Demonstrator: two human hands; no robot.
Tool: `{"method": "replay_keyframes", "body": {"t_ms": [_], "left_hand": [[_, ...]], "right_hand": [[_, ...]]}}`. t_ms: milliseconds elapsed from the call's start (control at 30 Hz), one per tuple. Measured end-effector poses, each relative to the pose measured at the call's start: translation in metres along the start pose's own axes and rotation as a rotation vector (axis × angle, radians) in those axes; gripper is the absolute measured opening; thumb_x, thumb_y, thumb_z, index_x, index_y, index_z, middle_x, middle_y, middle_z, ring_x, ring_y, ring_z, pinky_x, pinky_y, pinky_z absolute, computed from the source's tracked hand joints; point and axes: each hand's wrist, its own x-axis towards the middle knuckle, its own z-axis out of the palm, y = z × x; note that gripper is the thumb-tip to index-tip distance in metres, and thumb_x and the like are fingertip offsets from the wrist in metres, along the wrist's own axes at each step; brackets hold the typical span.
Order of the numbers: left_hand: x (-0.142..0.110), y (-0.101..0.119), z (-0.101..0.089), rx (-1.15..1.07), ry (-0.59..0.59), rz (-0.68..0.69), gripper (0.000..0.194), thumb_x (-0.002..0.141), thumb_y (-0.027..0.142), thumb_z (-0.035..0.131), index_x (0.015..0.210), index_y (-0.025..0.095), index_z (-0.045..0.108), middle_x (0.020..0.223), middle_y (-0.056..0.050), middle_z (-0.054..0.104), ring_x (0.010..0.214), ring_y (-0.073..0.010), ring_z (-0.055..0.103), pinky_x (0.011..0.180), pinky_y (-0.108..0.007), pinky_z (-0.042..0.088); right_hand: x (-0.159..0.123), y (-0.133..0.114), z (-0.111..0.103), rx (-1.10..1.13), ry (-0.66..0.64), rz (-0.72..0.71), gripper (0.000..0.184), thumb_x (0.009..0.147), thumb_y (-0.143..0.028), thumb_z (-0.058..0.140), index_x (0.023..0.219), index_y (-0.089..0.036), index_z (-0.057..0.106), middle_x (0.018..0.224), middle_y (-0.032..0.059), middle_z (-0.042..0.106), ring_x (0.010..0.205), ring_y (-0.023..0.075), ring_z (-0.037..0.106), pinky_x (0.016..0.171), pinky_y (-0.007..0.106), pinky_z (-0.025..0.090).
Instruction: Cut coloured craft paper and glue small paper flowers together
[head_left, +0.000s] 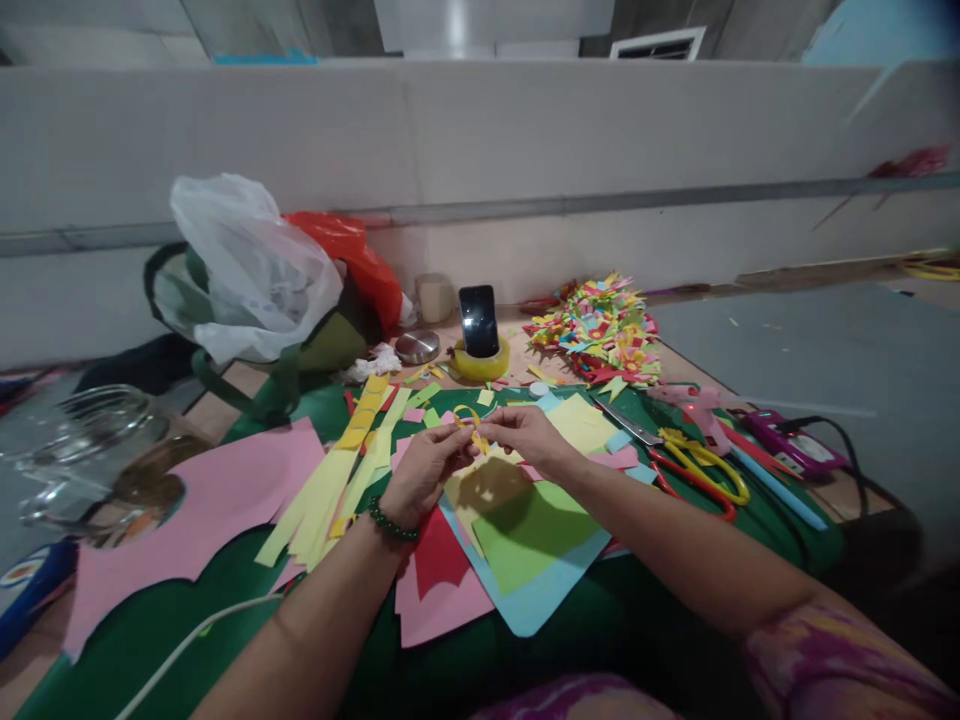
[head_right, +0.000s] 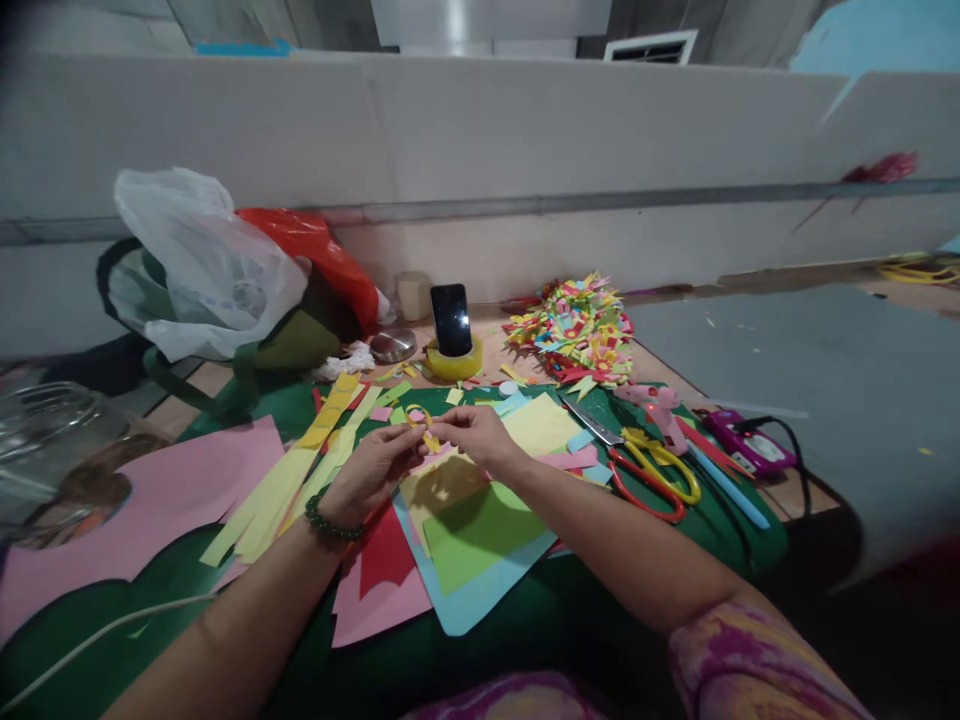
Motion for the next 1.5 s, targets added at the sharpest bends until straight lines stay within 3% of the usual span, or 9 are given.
{"method": "replay_keyframes", "body": {"t_ms": [233,467,633,933,1133,1267,1500], "left_hand": [[-0.003,0.001,0.001,0.093,-0.021,0.064,0.031,0.053,0.03,0.085,0.075,0.012,0.073,0.062,-0.001,0.064,0.057,-0.0089,0.056,0.057,-0.021,0.044],[-0.004,0.0,0.003,0.094,-0.003,0.081,0.031,0.049,0.03,0.085,0.07,0.013,0.069,0.067,0.0,0.064,0.061,-0.009,0.057,0.059,-0.02,0.044],[-0.007,0.003,0.006,0.073,0.007,0.034,0.027,0.052,0.026,0.084,0.07,0.014,0.067,0.066,0.0,0.063,0.061,-0.009,0.058,0.06,-0.02,0.046],[-0.007,-0.001,0.008,0.095,0.017,0.004,0.038,0.055,0.045,0.084,0.071,0.014,0.07,0.068,0.0,0.062,0.062,-0.0086,0.054,0.058,-0.019,0.044],[-0.007,-0.003,0.009,0.148,-0.007,-0.063,0.036,0.048,0.037,0.088,0.07,0.015,0.07,0.069,0.001,0.061,0.061,-0.0078,0.053,0.057,-0.02,0.042],[-0.009,-0.002,0.011,0.098,-0.047,-0.112,0.036,0.049,0.034,0.088,0.073,0.014,0.071,0.074,-0.001,0.063,0.06,-0.0072,0.052,0.055,-0.019,0.042],[-0.008,-0.006,0.01,0.092,-0.016,-0.078,0.03,0.05,0.033,0.085,0.064,0.014,0.066,0.062,0.002,0.058,0.055,-0.0063,0.049,0.051,-0.018,0.04]], "right_hand": [[-0.004,-0.001,-0.001,0.009,0.012,0.03,0.025,0.054,-0.038,0.076,0.063,-0.016,0.067,0.058,-0.004,0.058,0.054,0.0073,0.045,0.05,0.021,0.033],[-0.006,0.002,0.001,0.072,-0.029,0.065,0.031,0.054,-0.04,0.079,0.066,-0.015,0.065,0.055,-0.0031,0.06,0.05,0.0066,0.049,0.048,0.02,0.034],[-0.004,0.003,0.001,0.056,-0.014,0.0,0.035,0.051,-0.038,0.08,0.069,-0.015,0.061,0.051,-0.0033,0.059,0.045,0.0069,0.048,0.048,0.022,0.037],[-0.008,0.003,-0.001,-0.073,0.091,-0.177,0.043,0.062,-0.039,0.072,0.094,-0.018,0.052,0.055,-0.0057,0.061,0.053,0.0129,0.057,0.055,0.026,0.044],[-0.007,0.005,-0.002,-0.04,0.149,-0.245,0.045,0.066,-0.04,0.071,0.103,-0.019,0.056,0.067,-0.0017,0.067,0.066,0.0162,0.065,0.067,0.031,0.049],[-0.009,0.007,-0.001,-0.133,0.177,-0.296,0.041,0.071,-0.036,0.068,0.107,-0.018,0.059,0.071,0.0007,0.07,0.073,0.0186,0.067,0.071,0.032,0.05],[-0.013,0.009,0.003,-0.228,0.18,-0.384,0.037,0.075,-0.034,0.066,0.107,-0.018,0.061,0.074,0.0016,0.071,0.072,0.019,0.07,0.074,0.033,0.052]]}}
